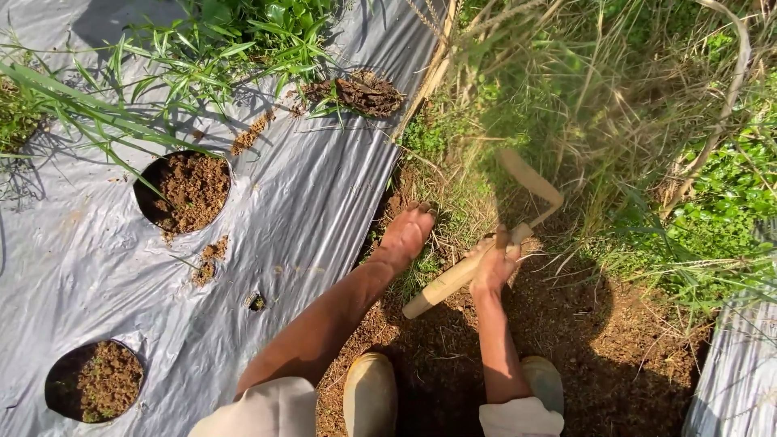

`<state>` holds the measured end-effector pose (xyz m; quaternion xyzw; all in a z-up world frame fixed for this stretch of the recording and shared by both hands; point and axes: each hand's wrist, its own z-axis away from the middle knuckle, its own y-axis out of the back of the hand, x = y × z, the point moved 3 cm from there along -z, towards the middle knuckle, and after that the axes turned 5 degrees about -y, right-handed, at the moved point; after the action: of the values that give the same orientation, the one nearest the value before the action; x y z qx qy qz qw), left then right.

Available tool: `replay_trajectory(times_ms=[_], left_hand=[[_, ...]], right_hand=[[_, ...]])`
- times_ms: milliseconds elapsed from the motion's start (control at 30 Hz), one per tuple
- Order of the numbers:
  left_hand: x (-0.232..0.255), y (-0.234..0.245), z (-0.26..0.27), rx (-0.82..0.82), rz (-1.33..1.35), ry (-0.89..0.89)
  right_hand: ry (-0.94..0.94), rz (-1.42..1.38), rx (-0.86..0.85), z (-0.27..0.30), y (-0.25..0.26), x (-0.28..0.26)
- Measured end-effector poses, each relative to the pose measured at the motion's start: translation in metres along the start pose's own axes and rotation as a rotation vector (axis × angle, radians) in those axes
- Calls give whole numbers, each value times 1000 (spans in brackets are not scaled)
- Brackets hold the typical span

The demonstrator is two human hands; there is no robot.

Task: Using a hand hoe to remove weeds from the soil next to a garden bed covered in plastic mulch.

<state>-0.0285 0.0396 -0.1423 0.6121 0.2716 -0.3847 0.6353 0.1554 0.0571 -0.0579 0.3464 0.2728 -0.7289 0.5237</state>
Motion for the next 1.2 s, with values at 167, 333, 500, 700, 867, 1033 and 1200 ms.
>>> replay_trajectory(times_ms=[167, 333, 500, 700, 867, 1033, 1200], left_hand=[[2, 3, 6, -88, 770, -167], [-10, 12, 9, -8, 848, -116], [-13, 29, 28, 102, 552, 27], [-4, 15, 16, -81, 743, -182], [12, 42, 30, -17, -232, -415], [19, 16, 43, 60, -1555, -632], [-6, 34, 39, 97, -1218, 549]], right_hand=[[-94, 620, -157, 45, 6, -27], [92, 359, -90, 31, 5, -51], [164, 704, -227, 6, 10, -13], [201, 269, -128, 8, 20, -56], [107, 589, -217, 18, 10, -22], [-44, 663, -272, 46, 6, -51], [-90, 267, -243, 13, -1, -22]])
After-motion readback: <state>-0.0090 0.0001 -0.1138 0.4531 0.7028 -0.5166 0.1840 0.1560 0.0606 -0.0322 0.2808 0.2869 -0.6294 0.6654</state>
